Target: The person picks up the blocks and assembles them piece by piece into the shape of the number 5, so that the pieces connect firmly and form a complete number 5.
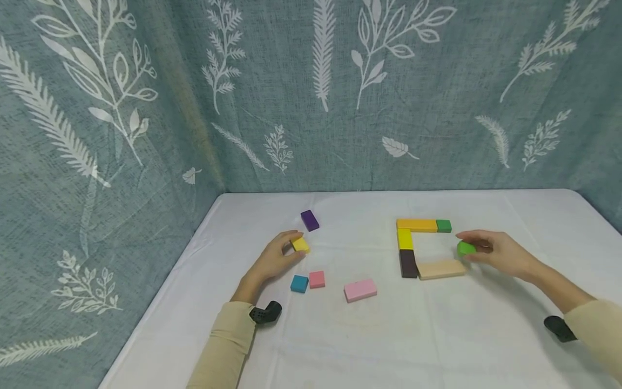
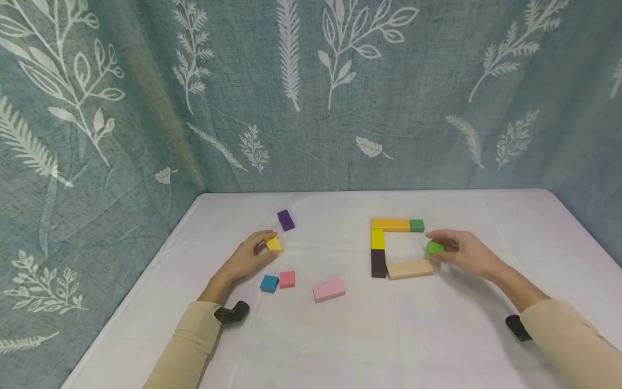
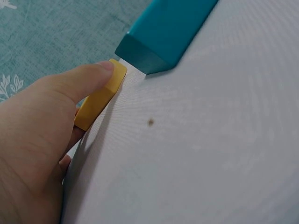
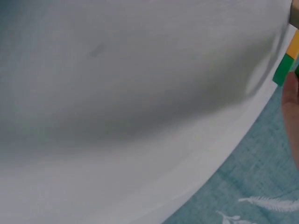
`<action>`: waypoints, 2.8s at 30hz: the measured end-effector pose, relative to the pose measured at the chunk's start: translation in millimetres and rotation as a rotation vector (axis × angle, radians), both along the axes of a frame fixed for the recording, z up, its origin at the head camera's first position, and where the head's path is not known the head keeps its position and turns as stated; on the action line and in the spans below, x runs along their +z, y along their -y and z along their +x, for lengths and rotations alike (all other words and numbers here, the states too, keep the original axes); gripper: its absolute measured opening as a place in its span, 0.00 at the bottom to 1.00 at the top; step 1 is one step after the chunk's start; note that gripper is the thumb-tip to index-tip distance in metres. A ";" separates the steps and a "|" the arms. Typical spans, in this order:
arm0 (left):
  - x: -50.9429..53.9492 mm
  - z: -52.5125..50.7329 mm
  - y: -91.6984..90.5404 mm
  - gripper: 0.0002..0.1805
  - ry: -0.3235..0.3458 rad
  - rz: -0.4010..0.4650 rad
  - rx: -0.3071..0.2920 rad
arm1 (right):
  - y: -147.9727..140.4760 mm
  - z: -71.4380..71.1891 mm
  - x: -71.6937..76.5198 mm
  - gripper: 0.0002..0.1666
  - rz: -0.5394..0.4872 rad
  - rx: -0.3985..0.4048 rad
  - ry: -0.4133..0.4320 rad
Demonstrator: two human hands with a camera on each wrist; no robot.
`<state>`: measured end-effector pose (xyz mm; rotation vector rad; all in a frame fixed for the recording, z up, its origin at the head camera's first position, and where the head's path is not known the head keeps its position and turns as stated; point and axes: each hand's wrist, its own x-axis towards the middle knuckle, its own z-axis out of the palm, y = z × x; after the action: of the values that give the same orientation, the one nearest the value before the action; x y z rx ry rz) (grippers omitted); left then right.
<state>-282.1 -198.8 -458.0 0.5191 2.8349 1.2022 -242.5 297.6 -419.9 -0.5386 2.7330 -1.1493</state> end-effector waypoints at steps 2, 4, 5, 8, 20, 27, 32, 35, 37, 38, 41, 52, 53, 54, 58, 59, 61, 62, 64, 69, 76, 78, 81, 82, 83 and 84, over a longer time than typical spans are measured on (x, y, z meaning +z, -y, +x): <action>0.5 -0.1 0.5 0.27 -0.003 0.003 -0.004 | -3.4 3.0 -2.0 0.32 0.006 0.006 -0.002; 0.6 -0.2 0.9 0.27 -0.008 0.009 -0.008 | -6.3 6.1 -3.9 0.31 0.002 0.015 0.001; 0.7 -0.2 1.0 0.27 -0.009 0.012 -0.013 | -7.4 7.5 -4.8 0.31 0.000 0.020 0.001; 1.4 -0.2 0.7 0.27 -0.007 0.007 -0.012 | -9.7 10.4 -7.5 0.31 -0.017 0.042 0.001; 0.7 -0.7 -0.2 0.27 -0.001 0.006 -0.015 | -8.1 16.6 -13.1 0.31 0.020 0.090 -0.066; 0.3 0.5 -0.7 0.27 0.006 0.006 -0.005 | -6.4 18.5 -12.8 0.31 0.049 0.110 -0.114; 1.2 1.6 -1.7 0.27 0.011 0.010 -0.002 | -6.2 19.5 -12.9 0.30 0.064 0.126 -0.159; 1.4 1.9 -2.2 0.27 0.016 0.009 0.005 | -6.0 19.8 -12.8 0.30 0.066 0.130 -0.155; 1.7 2.0 -2.5 0.27 0.021 0.010 0.010 | -5.5 20.1 -12.3 0.31 0.070 0.122 -0.149; 1.8 2.0 -2.7 0.27 0.025 0.012 0.012 | -5.6 20.0 -12.4 0.31 0.075 0.122 -0.142; 2.2 2.4 -2.8 0.27 0.026 0.012 0.013 | -5.6 19.8 -12.7 0.32 0.077 0.118 -0.140; 1.5 3.1 -2.7 0.27 0.020 0.014 0.005 | -7.5 15.8 -3.6 0.29 0.077 0.075 -0.070; 1.7 3.2 -2.7 0.27 0.019 0.014 0.005 | -7.7 15.1 -1.4 0.29 0.074 0.061 -0.059; 1.9 3.3 -2.7 0.27 0.018 0.012 0.006 | -7.9 14.0 0.9 0.28 0.068 0.049 -0.055; 2.8 2.8 -2.9 0.27 0.020 0.011 0.006 | -7.7 7.3 10.6 0.28 0.054 0.011 -0.044; 2.7 2.8 -2.6 0.27 0.018 0.008 0.004 | -7.1 5.5 12.8 0.28 0.047 0.007 -0.044; 2.5 2.4 -2.7 0.27 0.017 0.008 0.001 | -5.0 1.8 16.5 0.29 0.043 -0.007 -0.036; 2.6 2.4 -2.8 0.27 0.017 0.007 0.000 | -3.1 0.1 18.2 0.29 0.042 -0.014 -0.029; 1.9 2.2 -2.8 0.27 0.017 0.002 0.000 | 1.5 -3.2 20.3 0.30 0.036 -0.019 -0.024; 0.7 2.0 -2.1 0.27 0.019 -0.003 0.006 | 20.8 -11.0 24.1 0.29 0.020 -0.011 -0.019; 0.6 2.7 -0.9 0.27 0.016 0.002 0.005 | 58.9 -16.4 28.1 0.27 -0.029 0.085 -0.023; 1.4 3.2 -1.0 0.27 0.017 0.007 0.006 | 70.4 -16.2 28.5 0.26 -0.036 0.116 -0.022; 1.1 3.1 -0.6 0.27 0.011 0.007 0.003 | 86.2 -15.1 27.4 0.25 -0.046 0.170 -0.031; 1.1 3.0 -0.6 0.27 0.008 0.007 0.000 | 91.3 -14.7 26.6 0.25 -0.050 0.189 -0.035; 1.2 2.9 -0.7 0.27 0.008 0.007 -0.001 | 96.5 -14.1 25.6 0.25 -0.057 0.206 -0.036; 1.2 2.7 -0.7 0.27 0.008 0.006 -0.001 | 101.4 -13.2 24.5 0.24 -0.055 0.218 -0.031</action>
<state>-279.4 -198.1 -456.9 0.5152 2.8254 1.2099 -255.7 196.2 -395.4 -0.8442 2.5940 -1.1727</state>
